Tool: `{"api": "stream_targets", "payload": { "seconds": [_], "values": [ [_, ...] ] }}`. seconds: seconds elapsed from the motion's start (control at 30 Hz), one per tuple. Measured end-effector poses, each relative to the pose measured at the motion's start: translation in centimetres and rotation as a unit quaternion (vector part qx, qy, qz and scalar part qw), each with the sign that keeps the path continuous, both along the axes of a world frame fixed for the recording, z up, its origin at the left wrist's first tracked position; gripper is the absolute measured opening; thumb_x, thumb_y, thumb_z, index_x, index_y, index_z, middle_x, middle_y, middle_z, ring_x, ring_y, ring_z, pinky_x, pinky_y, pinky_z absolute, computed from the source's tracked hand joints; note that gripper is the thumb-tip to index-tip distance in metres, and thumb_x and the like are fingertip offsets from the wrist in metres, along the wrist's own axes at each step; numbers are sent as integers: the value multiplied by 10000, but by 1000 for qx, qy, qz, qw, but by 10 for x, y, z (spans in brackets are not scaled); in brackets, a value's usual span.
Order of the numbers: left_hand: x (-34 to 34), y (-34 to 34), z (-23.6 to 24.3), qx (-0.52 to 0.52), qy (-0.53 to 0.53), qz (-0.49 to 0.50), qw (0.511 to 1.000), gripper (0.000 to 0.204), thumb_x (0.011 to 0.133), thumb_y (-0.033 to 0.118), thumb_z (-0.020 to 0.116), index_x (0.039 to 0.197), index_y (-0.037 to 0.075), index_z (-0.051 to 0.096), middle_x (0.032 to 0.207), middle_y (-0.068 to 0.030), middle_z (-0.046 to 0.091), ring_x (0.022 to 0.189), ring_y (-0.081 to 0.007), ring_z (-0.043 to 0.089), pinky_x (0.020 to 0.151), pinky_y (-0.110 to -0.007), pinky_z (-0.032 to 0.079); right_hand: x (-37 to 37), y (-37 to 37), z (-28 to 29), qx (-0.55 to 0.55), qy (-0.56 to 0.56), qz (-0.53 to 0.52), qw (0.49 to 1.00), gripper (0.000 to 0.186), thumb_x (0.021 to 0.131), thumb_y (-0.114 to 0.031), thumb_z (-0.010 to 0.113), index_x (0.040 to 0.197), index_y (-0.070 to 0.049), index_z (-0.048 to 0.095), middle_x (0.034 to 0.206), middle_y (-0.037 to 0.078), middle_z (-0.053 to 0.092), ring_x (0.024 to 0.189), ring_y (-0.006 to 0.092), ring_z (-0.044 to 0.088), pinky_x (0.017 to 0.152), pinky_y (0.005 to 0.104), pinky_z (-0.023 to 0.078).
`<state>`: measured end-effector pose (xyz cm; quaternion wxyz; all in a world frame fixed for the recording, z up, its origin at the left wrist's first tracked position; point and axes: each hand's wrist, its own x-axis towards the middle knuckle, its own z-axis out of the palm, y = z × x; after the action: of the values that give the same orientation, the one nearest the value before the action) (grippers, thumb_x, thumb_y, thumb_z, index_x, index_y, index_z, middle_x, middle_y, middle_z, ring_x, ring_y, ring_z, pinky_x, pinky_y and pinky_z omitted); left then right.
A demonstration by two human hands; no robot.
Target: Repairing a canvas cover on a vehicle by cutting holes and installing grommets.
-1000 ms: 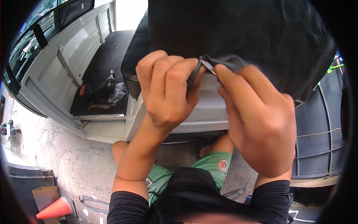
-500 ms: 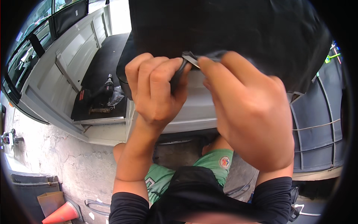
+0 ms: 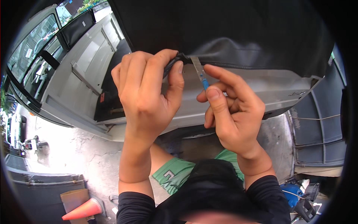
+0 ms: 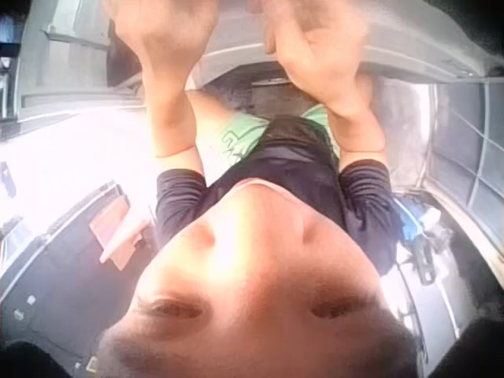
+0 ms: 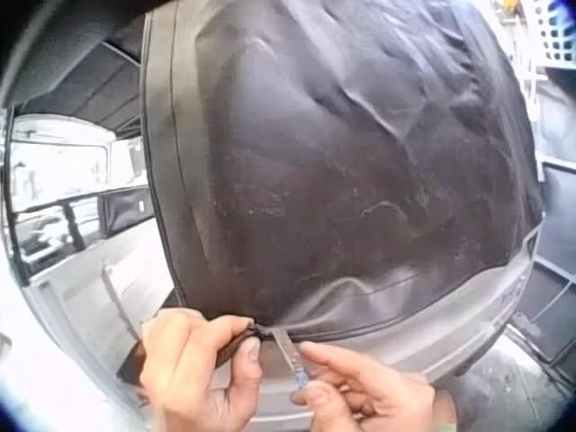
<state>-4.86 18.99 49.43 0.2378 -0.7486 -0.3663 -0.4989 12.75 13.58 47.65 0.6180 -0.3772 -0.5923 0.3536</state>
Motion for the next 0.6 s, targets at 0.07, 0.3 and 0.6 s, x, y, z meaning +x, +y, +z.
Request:
{"api": "stream_targets", "payload": {
  "seconds": [0.07,0.3,0.6],
  "values": [
    [-2,-2,-3,-24,-11,-12,1000,151,904,70,795,1006,-6,714,929,-120,670,843,-260,629,827,-360,492,-10,-1,-2,-5,47,-9,999,301,1023,23,661,1322,54,674,896,86,759,762,98,736,573,234,561],
    [-8,15,-26,11,-26,-76,997,219,871,125,855,1001,37,702,986,-104,661,952,-311,592,825,-388,495,-25,11,-26,136,-1,-83,987,288,970,14,727,1254,54,704,912,136,772,695,129,734,572,262,561],
    [-14,19,-29,13,-35,-116,993,226,850,75,850,1012,22,703,993,-112,674,933,-309,604,796,-381,503,-31,3,-19,191,-108,-142,965,318,976,50,721,1293,68,698,870,114,774,726,78,727,629,209,554]
  ]
}}
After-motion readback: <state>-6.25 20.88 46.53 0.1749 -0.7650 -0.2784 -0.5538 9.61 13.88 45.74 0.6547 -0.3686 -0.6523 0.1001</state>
